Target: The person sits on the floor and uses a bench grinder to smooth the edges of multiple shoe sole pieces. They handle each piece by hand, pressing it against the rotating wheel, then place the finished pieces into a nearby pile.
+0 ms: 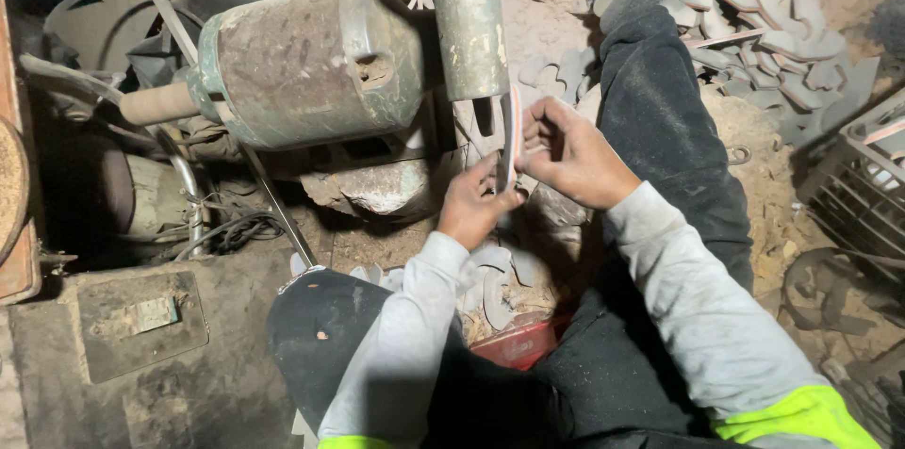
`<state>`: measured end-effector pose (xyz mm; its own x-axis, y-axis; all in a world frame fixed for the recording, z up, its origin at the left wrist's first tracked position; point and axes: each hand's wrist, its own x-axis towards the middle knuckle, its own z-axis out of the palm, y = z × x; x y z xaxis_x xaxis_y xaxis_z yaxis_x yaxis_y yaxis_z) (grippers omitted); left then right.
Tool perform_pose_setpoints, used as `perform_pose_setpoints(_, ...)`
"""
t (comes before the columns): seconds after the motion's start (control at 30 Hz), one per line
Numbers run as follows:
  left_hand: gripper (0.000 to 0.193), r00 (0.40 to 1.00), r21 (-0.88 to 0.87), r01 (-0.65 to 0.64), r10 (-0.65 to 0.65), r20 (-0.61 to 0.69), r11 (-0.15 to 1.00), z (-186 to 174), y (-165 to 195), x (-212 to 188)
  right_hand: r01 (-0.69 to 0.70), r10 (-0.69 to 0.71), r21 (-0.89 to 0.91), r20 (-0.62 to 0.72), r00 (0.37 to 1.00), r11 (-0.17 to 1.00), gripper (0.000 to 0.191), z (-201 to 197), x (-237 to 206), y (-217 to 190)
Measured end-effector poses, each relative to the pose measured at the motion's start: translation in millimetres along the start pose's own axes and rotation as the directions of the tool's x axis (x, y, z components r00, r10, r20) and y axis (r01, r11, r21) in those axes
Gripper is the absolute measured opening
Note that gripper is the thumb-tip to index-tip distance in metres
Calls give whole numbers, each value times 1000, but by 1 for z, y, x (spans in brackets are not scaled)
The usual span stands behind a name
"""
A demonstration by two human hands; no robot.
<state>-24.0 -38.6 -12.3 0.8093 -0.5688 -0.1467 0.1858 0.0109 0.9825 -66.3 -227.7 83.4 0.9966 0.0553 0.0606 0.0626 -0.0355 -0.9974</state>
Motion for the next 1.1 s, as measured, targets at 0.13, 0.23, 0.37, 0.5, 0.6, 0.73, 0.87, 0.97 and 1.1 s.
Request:
perform_pose_setpoints(0.13, 56, 990, -160, -53, 73, 123, 986, -13, -10, 17, -55, 59, 64, -58, 997, 996, 37, 9, 18, -3)
perform_pose_setpoints(0.23, 58, 988, -167, -54, 77, 133, 985, -15, -16, 12, -32, 30, -18, -67, 997, 999, 37, 13, 16, -7)
perform_pose_setpoints(0.37, 56, 994, -115, -42, 53, 100, 992, -6, -16, -4, -54, 42, -148, -78, 996, 987, 36, 17, 4, -6)
perform_pose_setpoints(0.5, 69, 995, 120, -19, 30, -93, 993, 7, -11, -20, 69, -64, -359, 25, 998, 931, 43, 11, -11, -2)
perform_pose_setpoints(0.6, 71, 957, 635, -9, 191, -219, 772, 8, -6, -29, 33, 1, -391, 87, 996, 920, 59, -2, -18, 1)
perform_pose_setpoints(0.73, 65, 943, 520, -164, 288, -168, 838, 6, -5, -23, -31, 36, -78, 60, 998, 996, 46, -3, -15, 7)
perform_pose_setpoints(0.87, 59, 999, -9, -29, 29, 44, 1000, -3, -13, 1, -10, 8, -41, -43, 999, 999, 39, 8, 2, 6)
perform_pose_setpoints(0.97, 58, 993, -170, 67, -50, 103, 983, -7, -25, 12, -41, 21, -186, -107, 994, 982, 36, 14, 7, 0)
perform_pose_setpoints(1.1, 63, 996, -201, -24, 41, 82, 979, 3, -42, 7, -2, -30, -374, -79, 996, 927, 34, 16, -2, -5)
